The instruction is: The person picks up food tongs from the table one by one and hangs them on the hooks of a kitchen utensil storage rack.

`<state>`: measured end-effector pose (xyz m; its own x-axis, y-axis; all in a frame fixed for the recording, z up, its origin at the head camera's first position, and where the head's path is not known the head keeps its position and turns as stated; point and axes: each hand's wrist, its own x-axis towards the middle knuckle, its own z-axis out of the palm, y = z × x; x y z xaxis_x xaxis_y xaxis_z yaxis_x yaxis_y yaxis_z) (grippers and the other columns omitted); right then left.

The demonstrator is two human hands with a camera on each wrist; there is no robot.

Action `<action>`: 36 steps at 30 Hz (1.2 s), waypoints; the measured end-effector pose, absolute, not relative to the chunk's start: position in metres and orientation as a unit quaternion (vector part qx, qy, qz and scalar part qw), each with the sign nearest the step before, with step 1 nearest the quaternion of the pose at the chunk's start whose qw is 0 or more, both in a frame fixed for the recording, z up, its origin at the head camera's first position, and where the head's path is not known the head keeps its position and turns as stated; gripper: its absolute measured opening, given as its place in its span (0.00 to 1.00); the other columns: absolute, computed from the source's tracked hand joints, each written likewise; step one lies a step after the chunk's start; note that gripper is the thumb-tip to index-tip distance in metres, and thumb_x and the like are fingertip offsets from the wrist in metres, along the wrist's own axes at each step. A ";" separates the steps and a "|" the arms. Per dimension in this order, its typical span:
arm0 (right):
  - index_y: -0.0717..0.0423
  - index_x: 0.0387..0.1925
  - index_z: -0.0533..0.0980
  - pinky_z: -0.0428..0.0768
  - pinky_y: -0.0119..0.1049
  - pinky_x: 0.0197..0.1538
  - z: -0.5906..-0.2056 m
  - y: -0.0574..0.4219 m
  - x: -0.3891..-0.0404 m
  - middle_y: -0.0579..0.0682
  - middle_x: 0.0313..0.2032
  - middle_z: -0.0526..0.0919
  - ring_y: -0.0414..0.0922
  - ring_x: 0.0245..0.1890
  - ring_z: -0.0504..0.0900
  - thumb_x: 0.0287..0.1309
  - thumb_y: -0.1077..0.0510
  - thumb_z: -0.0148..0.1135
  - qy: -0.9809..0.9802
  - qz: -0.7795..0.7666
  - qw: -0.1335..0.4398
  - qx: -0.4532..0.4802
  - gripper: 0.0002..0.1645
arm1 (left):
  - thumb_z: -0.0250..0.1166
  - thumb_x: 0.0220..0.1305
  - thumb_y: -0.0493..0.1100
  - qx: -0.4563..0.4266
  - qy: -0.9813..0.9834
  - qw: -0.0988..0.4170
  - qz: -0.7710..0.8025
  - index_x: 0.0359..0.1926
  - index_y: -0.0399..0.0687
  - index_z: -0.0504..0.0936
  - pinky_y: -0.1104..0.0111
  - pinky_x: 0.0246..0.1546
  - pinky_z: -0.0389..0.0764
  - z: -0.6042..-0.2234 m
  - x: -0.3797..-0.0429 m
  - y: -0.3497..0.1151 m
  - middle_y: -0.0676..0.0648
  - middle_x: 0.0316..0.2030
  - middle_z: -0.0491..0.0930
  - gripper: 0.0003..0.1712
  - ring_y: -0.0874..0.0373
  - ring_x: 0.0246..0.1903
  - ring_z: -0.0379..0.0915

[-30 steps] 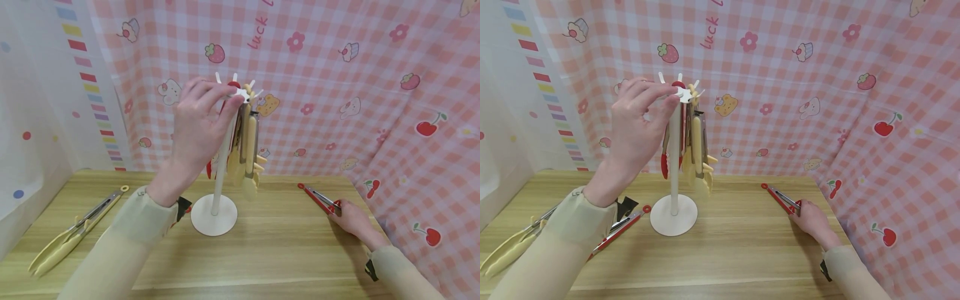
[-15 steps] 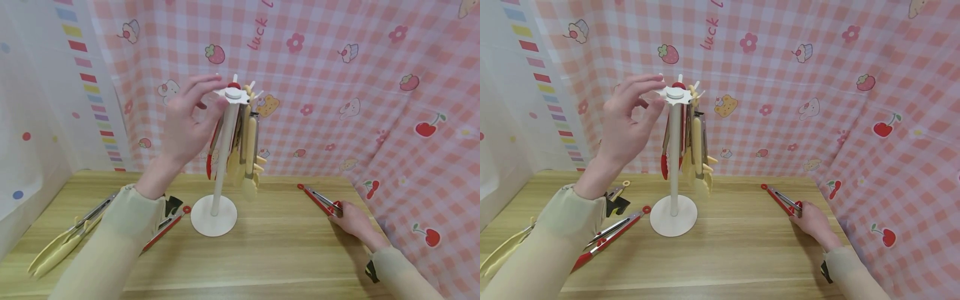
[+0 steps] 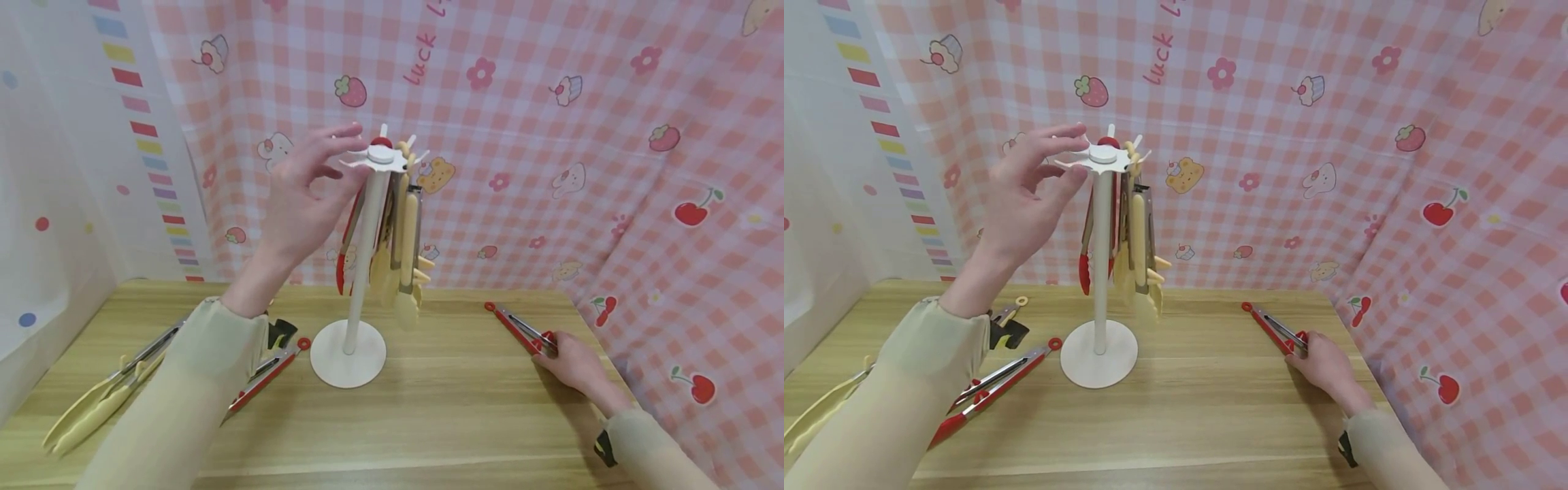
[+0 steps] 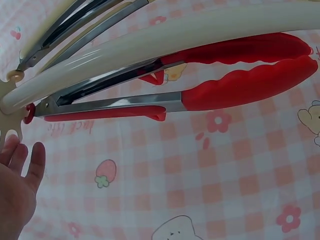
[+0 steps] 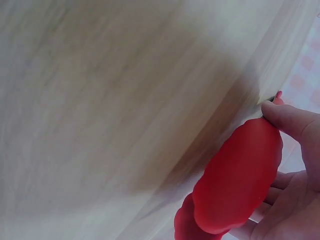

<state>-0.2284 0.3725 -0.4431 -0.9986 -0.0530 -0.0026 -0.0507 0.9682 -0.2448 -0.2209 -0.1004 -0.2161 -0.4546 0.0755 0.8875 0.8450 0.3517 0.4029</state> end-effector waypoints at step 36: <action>0.62 0.56 0.78 0.62 0.31 0.27 -0.394 0.295 -0.195 0.54 0.30 0.77 0.43 0.27 0.68 0.63 0.50 0.75 0.952 -0.245 -0.170 -0.078 0.27 | 0.73 0.65 0.34 -0.346 -0.715 0.361 -0.488 0.52 0.41 0.88 0.74 0.52 0.78 -0.210 -0.229 -0.100 0.39 0.59 0.85 0.15 0.56 0.72 0.71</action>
<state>-0.1951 0.2946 -0.3941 -0.9304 -0.0647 0.3608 -0.2306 0.8684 -0.4390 -0.2291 -0.0997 -0.2096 -0.4997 0.1438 0.8542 0.8477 0.2838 0.4481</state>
